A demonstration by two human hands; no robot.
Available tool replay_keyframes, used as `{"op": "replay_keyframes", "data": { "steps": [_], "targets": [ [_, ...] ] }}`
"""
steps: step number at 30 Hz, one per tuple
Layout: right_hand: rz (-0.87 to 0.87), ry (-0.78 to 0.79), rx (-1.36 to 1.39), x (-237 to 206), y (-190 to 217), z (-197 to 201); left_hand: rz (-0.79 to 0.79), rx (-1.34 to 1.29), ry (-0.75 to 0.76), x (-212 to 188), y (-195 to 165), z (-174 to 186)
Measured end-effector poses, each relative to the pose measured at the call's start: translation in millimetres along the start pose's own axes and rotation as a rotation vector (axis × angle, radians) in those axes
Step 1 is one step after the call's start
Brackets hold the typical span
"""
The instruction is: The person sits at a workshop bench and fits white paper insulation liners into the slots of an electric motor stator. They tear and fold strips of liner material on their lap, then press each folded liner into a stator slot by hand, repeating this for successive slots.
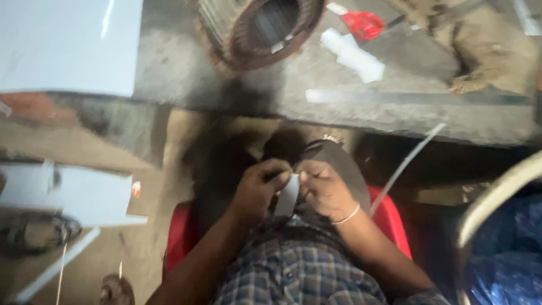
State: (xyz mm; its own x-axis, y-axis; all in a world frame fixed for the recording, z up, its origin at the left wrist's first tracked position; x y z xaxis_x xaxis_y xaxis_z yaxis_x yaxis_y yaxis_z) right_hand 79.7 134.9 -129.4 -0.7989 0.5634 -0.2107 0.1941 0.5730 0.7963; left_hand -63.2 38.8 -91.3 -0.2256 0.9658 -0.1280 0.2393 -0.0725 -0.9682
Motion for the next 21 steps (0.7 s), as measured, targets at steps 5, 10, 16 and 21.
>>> {"op": "replay_keyframes", "data": {
  "steps": [5, 10, 16, 21],
  "targets": [
    [0.010, 0.041, -0.022, 2.8, -1.6, -0.2, -0.039, 0.139, 0.025, 1.1, -12.7, -6.5],
    [0.041, 0.163, 0.076, -0.6, 2.6, -10.0, 0.127, 0.041, -0.061, 0.8, -10.4, -5.6],
    [0.022, 0.089, 0.132, 3.9, 2.0, -11.4, 0.106, 0.038, -0.027, -3.2, -7.1, -15.6],
    [0.008, 0.136, 0.148, -2.1, 5.8, -15.0, 0.145, -0.084, 0.016, -2.5, -2.0, -16.0]
  ]
}}
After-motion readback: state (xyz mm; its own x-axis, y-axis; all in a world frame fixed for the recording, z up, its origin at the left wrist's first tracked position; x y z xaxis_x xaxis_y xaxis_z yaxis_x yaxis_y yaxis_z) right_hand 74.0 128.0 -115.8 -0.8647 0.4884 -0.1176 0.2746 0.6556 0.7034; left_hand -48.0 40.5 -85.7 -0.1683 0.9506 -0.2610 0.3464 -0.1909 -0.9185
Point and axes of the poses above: each hand's wrist, its own x-axis towards the middle knuckle, its own z-axis out of the back of the hand, y = z × x, the point moved 6 cm from there along x, towards the middle knuckle, and after that the axes turned 7 degrees about x, right-handed, at the moved point
